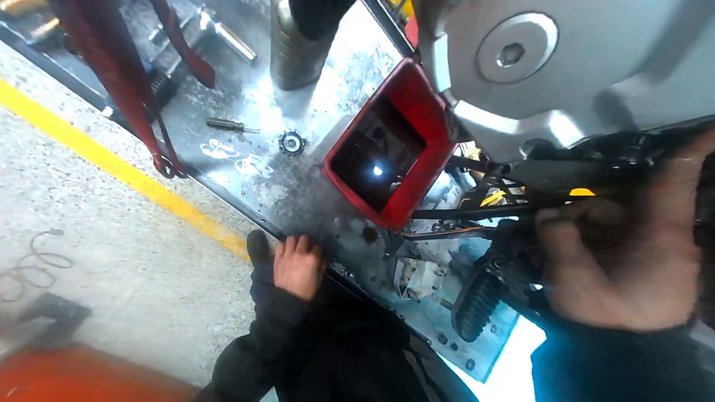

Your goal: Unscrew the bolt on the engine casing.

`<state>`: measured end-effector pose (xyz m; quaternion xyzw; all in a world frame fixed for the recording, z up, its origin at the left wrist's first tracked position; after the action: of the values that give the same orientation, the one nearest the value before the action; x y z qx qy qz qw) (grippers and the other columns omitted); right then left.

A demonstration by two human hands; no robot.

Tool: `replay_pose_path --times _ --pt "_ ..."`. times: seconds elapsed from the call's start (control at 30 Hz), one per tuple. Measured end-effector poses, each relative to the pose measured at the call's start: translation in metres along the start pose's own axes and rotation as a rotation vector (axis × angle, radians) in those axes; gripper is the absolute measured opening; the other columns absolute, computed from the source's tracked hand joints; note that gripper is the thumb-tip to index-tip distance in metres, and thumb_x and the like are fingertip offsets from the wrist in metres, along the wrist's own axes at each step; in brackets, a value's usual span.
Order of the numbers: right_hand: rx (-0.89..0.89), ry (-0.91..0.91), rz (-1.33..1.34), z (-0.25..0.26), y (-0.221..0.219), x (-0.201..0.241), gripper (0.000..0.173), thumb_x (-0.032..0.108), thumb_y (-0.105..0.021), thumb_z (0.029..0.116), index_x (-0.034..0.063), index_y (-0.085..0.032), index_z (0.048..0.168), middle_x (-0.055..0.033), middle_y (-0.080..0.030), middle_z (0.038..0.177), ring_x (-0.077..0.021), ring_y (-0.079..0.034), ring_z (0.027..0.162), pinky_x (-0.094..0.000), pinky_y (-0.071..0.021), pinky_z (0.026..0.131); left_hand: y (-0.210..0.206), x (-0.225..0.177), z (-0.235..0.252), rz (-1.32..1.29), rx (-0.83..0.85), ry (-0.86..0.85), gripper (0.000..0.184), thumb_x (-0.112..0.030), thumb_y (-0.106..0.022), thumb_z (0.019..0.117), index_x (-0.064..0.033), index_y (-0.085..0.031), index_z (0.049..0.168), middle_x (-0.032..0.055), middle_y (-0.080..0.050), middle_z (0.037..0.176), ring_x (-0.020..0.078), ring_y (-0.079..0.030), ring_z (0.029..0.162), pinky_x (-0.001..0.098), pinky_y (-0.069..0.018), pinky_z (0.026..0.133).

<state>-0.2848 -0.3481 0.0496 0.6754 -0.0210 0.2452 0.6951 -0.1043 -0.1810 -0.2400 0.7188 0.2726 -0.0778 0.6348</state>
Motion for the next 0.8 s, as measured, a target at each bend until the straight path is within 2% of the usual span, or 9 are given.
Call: replay_pose_path --times 0.17,0.3,0.37,0.43,0.5,0.53,0.63,0.7,0.8 --pt "-0.007 0.04 0.116 0.004 0.005 -0.003 0.087 0.019 -0.058 0.0964 0.019 -0.006 0.166 -0.0007 -0.066 0.094 -0.0074 -0.063 0.067 -0.0298 -0.0577 0.058 -0.036 -0.011 0.02 0.13 0.237 0.087 0.015 -0.023 -0.077 0.0844 -0.0104 -0.078 0.093 0.0105 -0.074 0.108 0.0355 -0.065 0.11 0.0584 -0.0484 0.095" --pt "0.012 0.077 0.204 0.003 0.002 -0.004 0.086 0.017 -0.058 0.0977 0.0173 -0.007 0.166 -0.0019 -0.067 0.104 -0.0089 -0.066 0.073 -0.0289 -0.0594 0.061 -0.019 -0.004 0.011 -0.062 0.136 0.148 0.018 -0.024 -0.071 0.0934 -0.0097 -0.078 0.102 0.0122 -0.076 0.104 0.0349 -0.07 0.104 0.0582 -0.0496 0.099" --pt "0.001 0.084 0.234 0.003 0.003 -0.005 0.085 0.015 -0.059 0.097 0.0162 -0.009 0.166 -0.002 -0.069 0.104 -0.0099 -0.066 0.071 -0.0293 -0.0594 0.059 0.002 0.0 0.005 -0.352 0.037 0.185 0.021 -0.027 -0.071 0.095 -0.0099 -0.077 0.106 0.011 -0.076 0.094 0.031 -0.074 0.089 0.0594 -0.0584 0.084" --pt "-0.003 0.078 0.252 0.003 0.005 -0.006 0.085 0.013 -0.06 0.0962 0.0145 -0.011 0.166 -0.0007 -0.071 0.102 -0.0102 -0.067 0.07 -0.0297 -0.0602 0.058 0.029 -0.012 0.003 -0.635 -0.087 0.187 0.016 -0.022 -0.072 0.0908 -0.0131 -0.075 0.103 0.0014 -0.074 0.085 0.017 -0.071 0.071 0.0462 -0.062 0.066" --pt "0.003 0.085 0.283 0.002 0.005 -0.005 0.084 0.01 -0.059 0.0957 0.0108 -0.012 0.165 -0.0007 -0.071 0.101 -0.0104 -0.067 0.071 -0.0292 -0.0608 0.059 0.06 -0.038 0.005 -0.861 -0.216 0.133 0.015 -0.018 -0.069 0.087 -0.0151 -0.075 0.101 -0.0051 -0.072 0.091 0.0058 -0.068 0.07 0.0298 -0.0608 0.061" --pt "0.01 0.089 0.3 0.002 0.005 -0.004 0.083 0.009 -0.059 0.096 0.0098 -0.012 0.165 -0.0009 -0.071 0.101 -0.0104 -0.068 0.071 -0.0285 -0.0611 0.06 0.079 -0.056 0.009 -0.949 -0.27 0.072 0.016 -0.017 -0.068 0.0886 -0.0136 -0.076 0.102 -0.0039 -0.072 0.099 0.0046 -0.067 0.075 0.0261 -0.0608 0.064" --pt "0.015 0.118 0.346 0.002 0.005 -0.002 0.082 0.006 -0.058 0.0956 0.006 -0.013 0.164 -0.0017 -0.071 0.1 -0.0093 -0.068 0.072 -0.0265 -0.0605 0.06 0.13 -0.125 0.03 -1.118 -0.351 -0.12 0.024 -0.018 -0.069 0.0965 -0.0071 -0.075 0.117 0.0017 -0.07 0.107 0.0069 -0.068 0.087 0.0256 -0.0624 0.074" --pt "-0.003 0.143 0.39 0.002 0.006 0.0 0.082 0.002 -0.058 0.0945 0.0044 -0.014 0.164 -0.0015 -0.071 0.1 -0.0079 -0.067 0.071 -0.024 -0.0594 0.059 0.15 -0.164 0.048 -1.23 -0.362 -0.167 0.037 -0.015 -0.075 0.0936 -0.0019 -0.067 0.128 0.0022 -0.07 0.096 0.008 -0.068 0.078 0.0257 -0.0614 0.069" --pt "-0.015 0.156 0.42 0.001 0.008 0.0 0.081 0.002 -0.059 0.0955 0.004 -0.014 0.163 0.0026 -0.07 0.101 -0.0043 -0.067 0.075 -0.0203 -0.0597 0.065 0.162 -0.194 0.071 -1.391 -0.436 -0.142 0.024 -0.009 -0.077 0.0905 -0.0009 -0.067 0.11 0.0039 -0.072 0.087 0.0093 -0.07 0.071 0.0262 -0.0628 0.064"
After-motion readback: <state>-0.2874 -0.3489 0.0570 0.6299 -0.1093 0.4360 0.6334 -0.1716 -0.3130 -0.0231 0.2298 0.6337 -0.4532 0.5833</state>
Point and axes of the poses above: each hand's wrist, its own z-axis towards the middle knuckle, its own y-axis out of the back of the hand, x = y × z, the point moved 9 cm from there along z, towards the middle knuckle
